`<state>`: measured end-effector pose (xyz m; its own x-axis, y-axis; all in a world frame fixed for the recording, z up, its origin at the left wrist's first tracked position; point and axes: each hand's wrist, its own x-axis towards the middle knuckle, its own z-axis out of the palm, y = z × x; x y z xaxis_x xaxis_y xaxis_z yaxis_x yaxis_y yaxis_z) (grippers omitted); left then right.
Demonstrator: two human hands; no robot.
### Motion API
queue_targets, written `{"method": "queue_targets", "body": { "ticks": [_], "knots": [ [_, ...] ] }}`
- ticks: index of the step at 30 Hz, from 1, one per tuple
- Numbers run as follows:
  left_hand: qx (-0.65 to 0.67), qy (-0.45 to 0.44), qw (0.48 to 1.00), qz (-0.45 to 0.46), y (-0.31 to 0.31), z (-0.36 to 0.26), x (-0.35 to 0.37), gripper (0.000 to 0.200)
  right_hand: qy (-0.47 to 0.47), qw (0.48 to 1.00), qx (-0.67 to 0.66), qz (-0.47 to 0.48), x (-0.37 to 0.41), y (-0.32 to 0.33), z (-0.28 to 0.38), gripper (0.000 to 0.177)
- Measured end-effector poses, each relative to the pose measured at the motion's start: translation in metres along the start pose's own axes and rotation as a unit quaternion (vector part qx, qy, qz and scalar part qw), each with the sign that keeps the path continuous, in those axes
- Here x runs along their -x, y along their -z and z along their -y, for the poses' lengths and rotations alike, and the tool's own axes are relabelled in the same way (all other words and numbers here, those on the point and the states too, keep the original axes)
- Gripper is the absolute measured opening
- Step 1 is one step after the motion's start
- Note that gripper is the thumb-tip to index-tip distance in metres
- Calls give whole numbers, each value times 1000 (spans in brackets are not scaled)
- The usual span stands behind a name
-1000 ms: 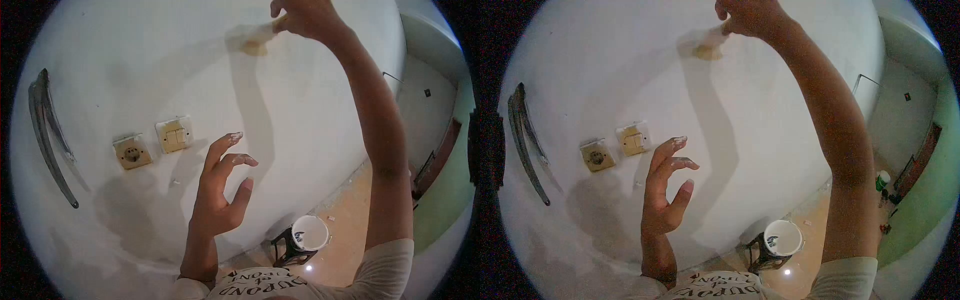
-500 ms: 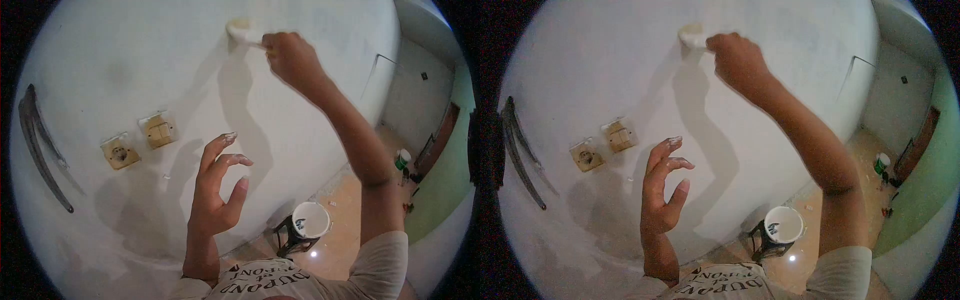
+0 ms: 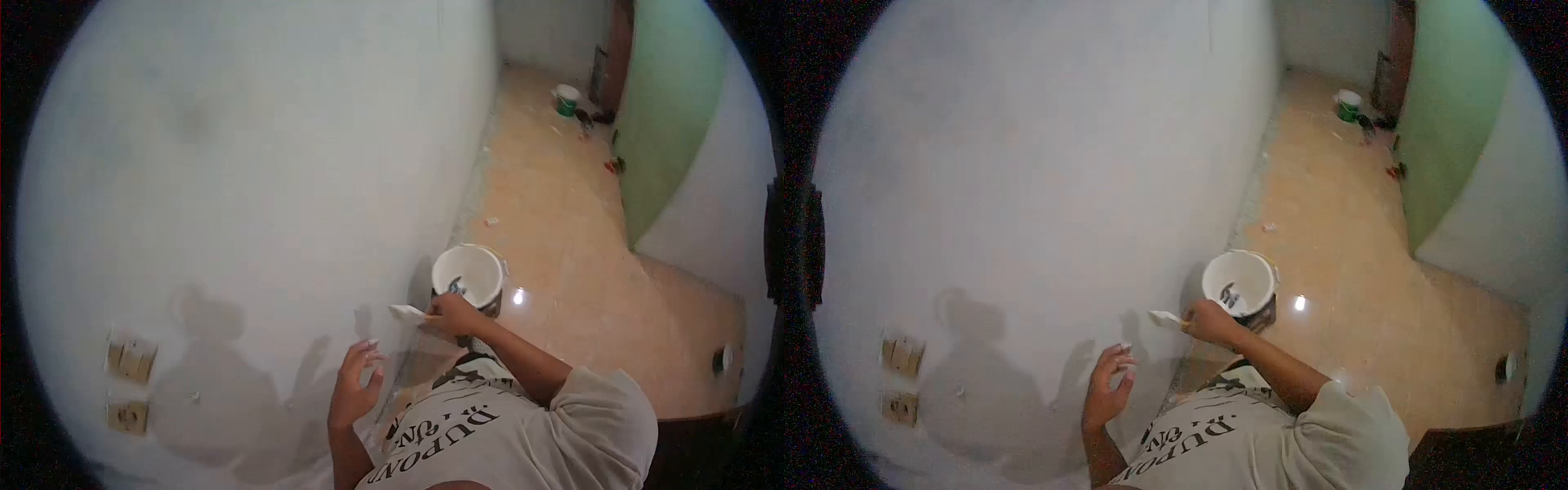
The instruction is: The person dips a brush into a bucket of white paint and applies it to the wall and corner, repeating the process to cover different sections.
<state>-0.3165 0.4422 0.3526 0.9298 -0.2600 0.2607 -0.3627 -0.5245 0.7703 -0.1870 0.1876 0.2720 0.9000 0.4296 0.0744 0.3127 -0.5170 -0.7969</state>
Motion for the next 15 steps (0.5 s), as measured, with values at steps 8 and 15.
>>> {"method": "queue_targets", "body": {
  "ticks": [8,15],
  "knots": [
    [82,206,962,158,-73,57,-38,23,-372,901,-223,9,77,-1,-109,21],
    [59,140,954,258,-105,44,-122,31,-391,869,-302,-20,47,23,-164,21]
  ]
}}
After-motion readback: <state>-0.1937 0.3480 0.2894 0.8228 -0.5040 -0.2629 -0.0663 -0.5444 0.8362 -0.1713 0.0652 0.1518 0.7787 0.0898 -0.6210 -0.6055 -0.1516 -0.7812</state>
